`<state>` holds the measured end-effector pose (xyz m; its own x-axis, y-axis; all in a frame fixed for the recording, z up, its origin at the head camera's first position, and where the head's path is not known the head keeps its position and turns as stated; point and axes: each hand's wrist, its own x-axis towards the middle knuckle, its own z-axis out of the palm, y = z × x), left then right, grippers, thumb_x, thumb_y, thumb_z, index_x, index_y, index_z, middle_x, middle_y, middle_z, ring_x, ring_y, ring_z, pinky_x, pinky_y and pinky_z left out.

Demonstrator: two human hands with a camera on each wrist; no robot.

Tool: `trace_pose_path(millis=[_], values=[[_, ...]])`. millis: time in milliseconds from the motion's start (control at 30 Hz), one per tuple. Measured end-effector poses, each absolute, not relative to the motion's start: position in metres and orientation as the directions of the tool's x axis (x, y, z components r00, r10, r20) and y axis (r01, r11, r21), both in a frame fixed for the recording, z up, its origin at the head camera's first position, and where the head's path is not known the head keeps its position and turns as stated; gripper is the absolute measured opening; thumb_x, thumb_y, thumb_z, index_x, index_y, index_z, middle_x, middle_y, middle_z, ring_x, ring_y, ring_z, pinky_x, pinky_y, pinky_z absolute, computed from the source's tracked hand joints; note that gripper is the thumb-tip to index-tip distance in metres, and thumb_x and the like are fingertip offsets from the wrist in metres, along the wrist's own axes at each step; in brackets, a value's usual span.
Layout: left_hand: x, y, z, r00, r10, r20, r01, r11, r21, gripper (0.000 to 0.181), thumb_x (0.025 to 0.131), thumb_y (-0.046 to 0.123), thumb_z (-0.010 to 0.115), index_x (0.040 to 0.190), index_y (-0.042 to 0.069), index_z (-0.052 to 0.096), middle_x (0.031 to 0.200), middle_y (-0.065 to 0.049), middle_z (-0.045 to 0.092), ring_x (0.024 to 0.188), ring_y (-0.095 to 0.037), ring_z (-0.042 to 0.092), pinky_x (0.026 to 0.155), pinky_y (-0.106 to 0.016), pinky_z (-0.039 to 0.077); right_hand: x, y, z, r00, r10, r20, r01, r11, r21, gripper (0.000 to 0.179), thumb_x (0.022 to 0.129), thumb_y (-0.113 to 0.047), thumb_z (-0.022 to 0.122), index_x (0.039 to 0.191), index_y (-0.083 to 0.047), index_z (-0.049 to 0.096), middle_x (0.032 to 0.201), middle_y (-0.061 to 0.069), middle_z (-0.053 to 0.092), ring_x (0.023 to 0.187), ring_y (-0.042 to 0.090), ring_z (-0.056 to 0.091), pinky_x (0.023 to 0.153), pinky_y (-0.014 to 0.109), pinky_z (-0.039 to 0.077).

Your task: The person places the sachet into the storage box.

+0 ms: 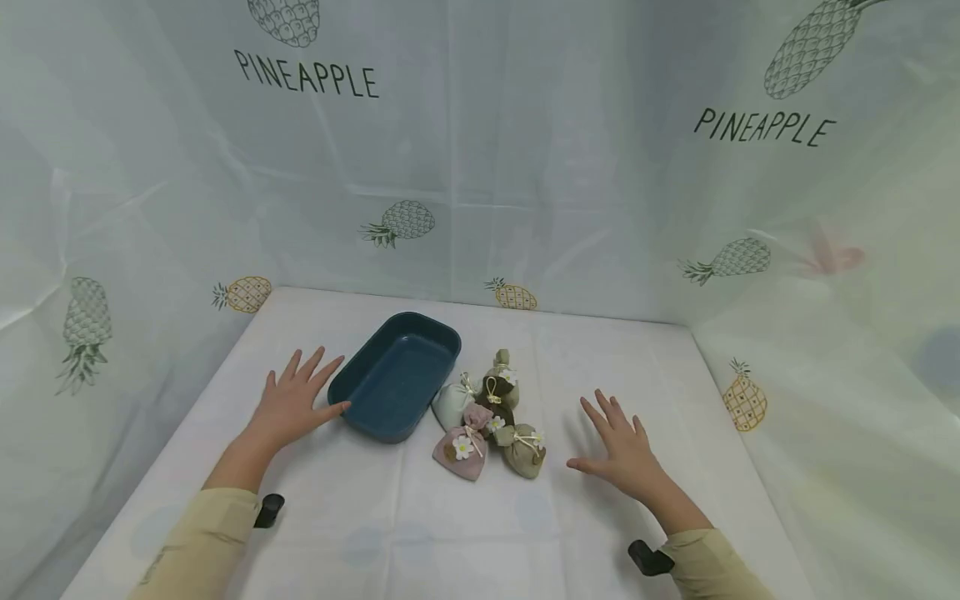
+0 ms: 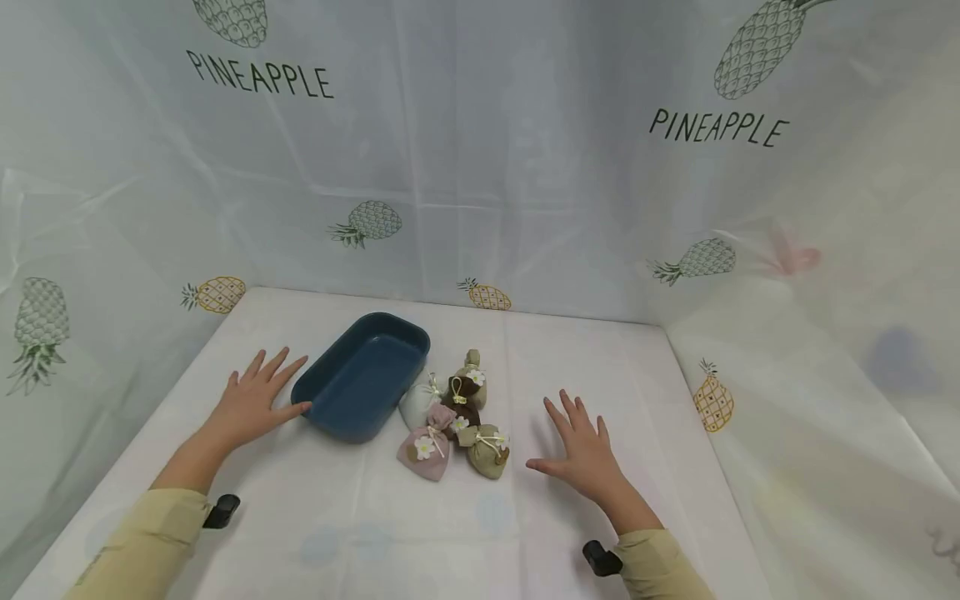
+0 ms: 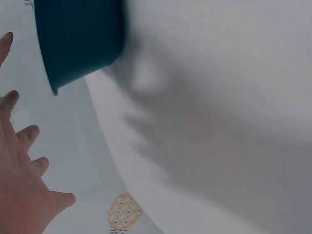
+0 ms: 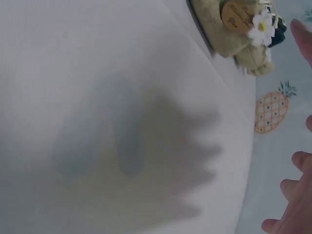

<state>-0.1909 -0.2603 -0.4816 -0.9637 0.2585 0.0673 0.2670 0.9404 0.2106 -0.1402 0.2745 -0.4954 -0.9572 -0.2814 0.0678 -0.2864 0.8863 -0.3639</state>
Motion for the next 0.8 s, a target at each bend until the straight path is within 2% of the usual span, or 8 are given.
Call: trace_pose_path(millis=[100, 233, 367, 567, 700, 800], values=[[-0.192, -0.259, -0.491, -0.97, 0.236, 0.056, 0.242, 0.936, 0.255, 0.084, 0.088, 0.052, 0.066, 0.154, 0.016, 0.028, 0.158, -0.023, 0.017, 0.142, -0.052, 0.008, 0.099, -0.08, 0.01, -0.141, 0.269, -0.502, -0.953, -0.291, 0.084, -0.298, 0.847, -0.44, 0.099, 0.074, -0.047, 0.082, 0.152, -0.01, 0.033, 0.158, 0.019, 0.021, 0.143, 0.045, 0.018, 0.106, 0.071, 0.016], [-0.193, -0.257, -0.504, -0.98, 0.199, 0.025, 0.195, 0.919, 0.342, 0.086, 0.088, 0.054, 0.065, 0.155, 0.016, 0.025, 0.158, -0.024, 0.016, 0.141, -0.053, 0.006, 0.099, -0.08, 0.009, -0.143, 0.26, -0.508, -0.946, -0.311, 0.086, -0.298, 0.742, -0.601, 0.091, 0.073, -0.032, 0.086, 0.148, -0.009, 0.04, 0.156, 0.018, 0.028, 0.14, 0.044, 0.027, 0.104, 0.068, 0.026], [-0.192, -0.257, -0.516, -0.986, 0.167, 0.004, 0.154, 0.898, 0.412, 0.09, 0.088, 0.058, 0.063, 0.155, 0.014, 0.022, 0.157, -0.027, 0.017, 0.139, -0.056, 0.009, 0.097, -0.081, 0.01, -0.145, 0.251, -0.512, -0.937, -0.348, 0.04, -0.263, 0.623, -0.736, 0.081, 0.074, -0.019, 0.087, 0.143, -0.009, 0.046, 0.153, 0.014, 0.035, 0.14, 0.04, 0.03, 0.106, 0.063, 0.029], [-0.189, -0.256, -0.528, -0.989, 0.146, -0.028, 0.107, 0.826, 0.553, 0.092, 0.09, 0.056, 0.061, 0.157, 0.012, 0.015, 0.156, -0.031, 0.014, 0.138, -0.057, 0.013, 0.097, -0.081, 0.012, -0.151, 0.239, -0.512, -0.904, -0.425, 0.044, -0.286, 0.526, -0.8, 0.058, 0.076, -0.008, 0.084, 0.127, -0.013, 0.057, 0.147, 0.015, 0.043, 0.137, 0.037, 0.035, 0.105, 0.062, 0.031], [-0.188, -0.256, -0.535, -0.99, 0.135, -0.05, 0.075, 0.781, 0.62, 0.092, 0.092, 0.055, 0.059, 0.158, 0.013, 0.011, 0.156, -0.031, 0.013, 0.139, -0.054, 0.015, 0.097, -0.081, 0.008, -0.157, 0.231, -0.515, -0.876, -0.479, 0.054, -0.31, 0.476, -0.823, 0.046, 0.077, -0.003, 0.082, 0.117, -0.015, 0.061, 0.143, 0.018, 0.046, 0.135, 0.04, 0.037, 0.103, 0.065, 0.032], [-0.187, -0.253, -0.536, -0.99, 0.126, -0.056, 0.061, 0.766, 0.64, 0.089, 0.093, 0.053, 0.059, 0.158, 0.013, 0.011, 0.156, -0.031, 0.015, 0.139, -0.054, 0.016, 0.095, -0.083, 0.004, -0.162, 0.228, -0.518, -0.856, -0.515, 0.049, -0.326, 0.463, -0.824, 0.041, 0.078, -0.002, 0.08, 0.114, -0.013, 0.064, 0.141, 0.018, 0.049, 0.132, 0.042, 0.041, 0.102, 0.063, 0.035]])
